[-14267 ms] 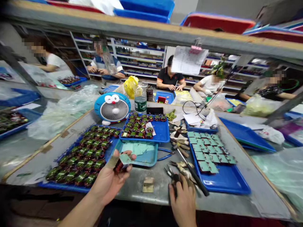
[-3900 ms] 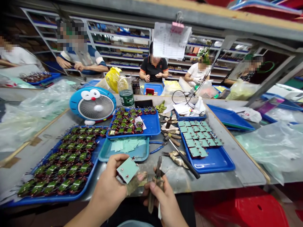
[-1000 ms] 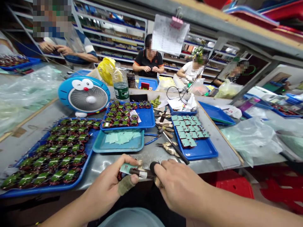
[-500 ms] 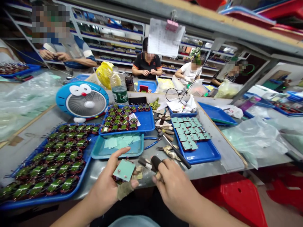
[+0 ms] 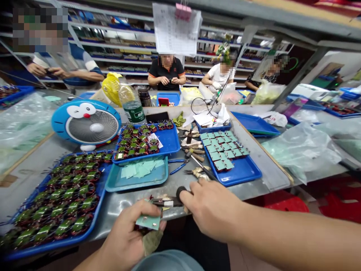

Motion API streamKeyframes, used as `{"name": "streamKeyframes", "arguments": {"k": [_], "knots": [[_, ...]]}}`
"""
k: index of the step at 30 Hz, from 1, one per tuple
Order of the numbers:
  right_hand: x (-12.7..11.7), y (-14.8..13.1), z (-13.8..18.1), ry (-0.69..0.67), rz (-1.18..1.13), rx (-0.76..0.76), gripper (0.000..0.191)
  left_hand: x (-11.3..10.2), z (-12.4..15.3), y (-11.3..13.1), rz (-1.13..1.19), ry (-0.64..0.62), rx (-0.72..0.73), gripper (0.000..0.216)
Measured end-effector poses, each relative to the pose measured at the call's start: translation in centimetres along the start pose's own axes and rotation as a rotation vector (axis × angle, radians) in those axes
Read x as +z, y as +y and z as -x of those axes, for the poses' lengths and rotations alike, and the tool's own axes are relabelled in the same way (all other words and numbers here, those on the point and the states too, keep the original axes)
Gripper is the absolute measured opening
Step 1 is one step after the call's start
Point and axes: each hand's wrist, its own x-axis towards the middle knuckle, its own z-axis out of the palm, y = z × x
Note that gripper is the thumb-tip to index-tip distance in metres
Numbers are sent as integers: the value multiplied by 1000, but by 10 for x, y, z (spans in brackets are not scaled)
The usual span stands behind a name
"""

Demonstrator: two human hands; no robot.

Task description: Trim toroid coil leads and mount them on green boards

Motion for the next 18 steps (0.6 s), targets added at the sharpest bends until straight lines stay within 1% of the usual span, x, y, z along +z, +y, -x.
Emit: {"name": "streamKeyframes", "arguments": {"k": [2, 4, 6, 8, 11, 13, 15, 18], "knots": [[-8, 1, -1, -6, 36, -21, 13, -1, 0, 1, -9, 35, 19, 16], [-8, -2, -4, 27, -11, -4, 13, -4, 0, 1, -6, 92, 24, 17], [1, -8, -6, 72, -106, 39, 15, -6, 1, 0, -1, 138, 29, 20], [12, -13, -7, 85, -178, 67, 17, -9, 3, 0, 10, 159, 36, 23], [20, -17, -4, 75, -213, 47, 19, -11, 6, 1, 49, 165, 58, 25], [13, -17, -2, 69, -266, 10, 20, -14, 8, 2, 77, 150, 92, 28], [0, -15, 0, 46, -365, -10, 21, -17, 8, 2, 94, 118, 128, 32], [-16, -10, 0, -48, -535, 0, 20, -23, 7, 0, 127, 61, 153, 34]]}}
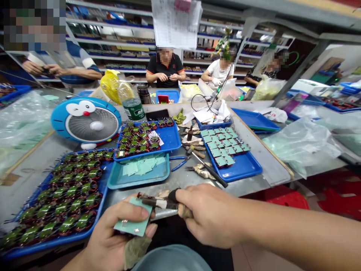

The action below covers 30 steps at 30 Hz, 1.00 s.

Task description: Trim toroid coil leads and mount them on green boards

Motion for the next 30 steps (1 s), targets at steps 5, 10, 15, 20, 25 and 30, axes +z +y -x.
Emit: {"name": "streamKeyframes", "arguments": {"k": [5, 10, 15, 20, 25, 30], "knots": [[30, 1, -10, 124, -507, 52, 15, -4, 2, -5, 210, -31, -237, 40], [110, -9, -39, 458, -1384, 86, 65, 10, -2, -2, 470, 172, -597, 81], [126, -20, -59, 640, -1703, 85, 83, 24, -3, -2, 573, 144, -561, 92], [114, -15, -59, 554, -1828, 85, 74, 27, 1, -12, 747, 109, -528, 86], [118, -7, -54, 548, -1556, 180, 51, 22, 0, -18, 687, 140, -562, 48], [104, 15, -23, 522, -519, 205, 20, 14, 0, -24, 327, 279, -568, 61]]}}
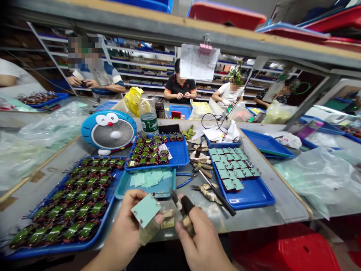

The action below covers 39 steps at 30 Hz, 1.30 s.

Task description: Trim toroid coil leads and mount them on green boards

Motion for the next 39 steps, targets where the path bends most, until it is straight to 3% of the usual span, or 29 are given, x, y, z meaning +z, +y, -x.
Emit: {"name": "streamKeyframes", "arguments": {"k": [3, 6, 11, 15, 21, 29, 34, 39], "knots": [[-17, -4, 3, -44, 374, -208, 33, 1, 0, -4, -152, 5, 102, 79], [-23, -12, -1, -73, 578, -270, 47, 3, 3, -8, -265, 31, 242, 75], [-34, -22, -10, -137, 762, -316, 18, -2, 7, -7, -370, -64, 531, 45], [-48, -28, -14, -237, 870, -352, 16, 0, 7, -1, -397, -104, 554, 25], [-77, -51, -24, -376, 1034, -462, 14, 7, 8, 9, -465, -146, 664, 25], [-54, -47, -19, -253, 860, -376, 18, 0, 6, 4, -313, -79, 664, 31], [-64, -56, -18, -353, 756, -361, 22, -4, 7, 13, -230, -195, 721, 45], [-80, -82, -22, -482, 523, -219, 22, -8, 4, 17, -176, -281, 713, 52]]}}
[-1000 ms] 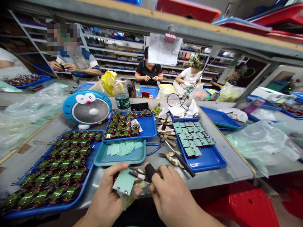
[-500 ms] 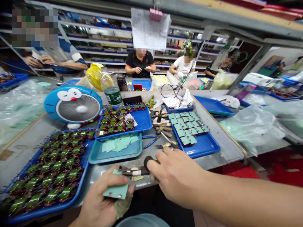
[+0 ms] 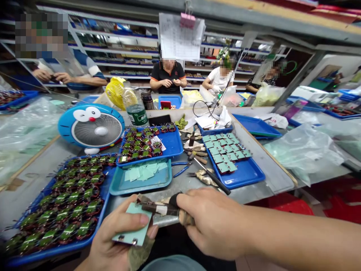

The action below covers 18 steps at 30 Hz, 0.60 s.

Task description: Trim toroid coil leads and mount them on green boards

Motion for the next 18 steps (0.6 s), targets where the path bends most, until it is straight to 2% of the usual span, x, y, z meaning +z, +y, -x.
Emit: {"name": "streamKeyframes", "arguments": {"k": [3, 4, 5, 7, 8, 11, 14, 18], "knots": [[16, 10, -2, -17, -220, 35, 9, -4, 3, -3, 62, 39, -127, 45], [30, 19, -4, 12, -281, 53, 8, -5, 4, -5, 147, 77, -219, 43], [47, 32, -7, 42, -345, 72, 16, -6, 5, -5, 269, 120, -327, 44], [86, 64, -15, 292, -205, 179, 23, -7, 5, -7, 562, 203, -526, 57], [105, 81, -19, 373, -142, 237, 25, -7, 4, -7, 698, 238, -591, 67], [150, 122, -31, 546, 9, 325, 35, -9, -1, -8, 998, 334, -679, 82], [171, 139, -34, 639, 106, 313, 34, -11, -5, -8, 1185, 440, -727, 77], [174, 128, -22, 685, 121, 258, 28, -12, -7, -6, 1228, 512, -764, 78]]}}
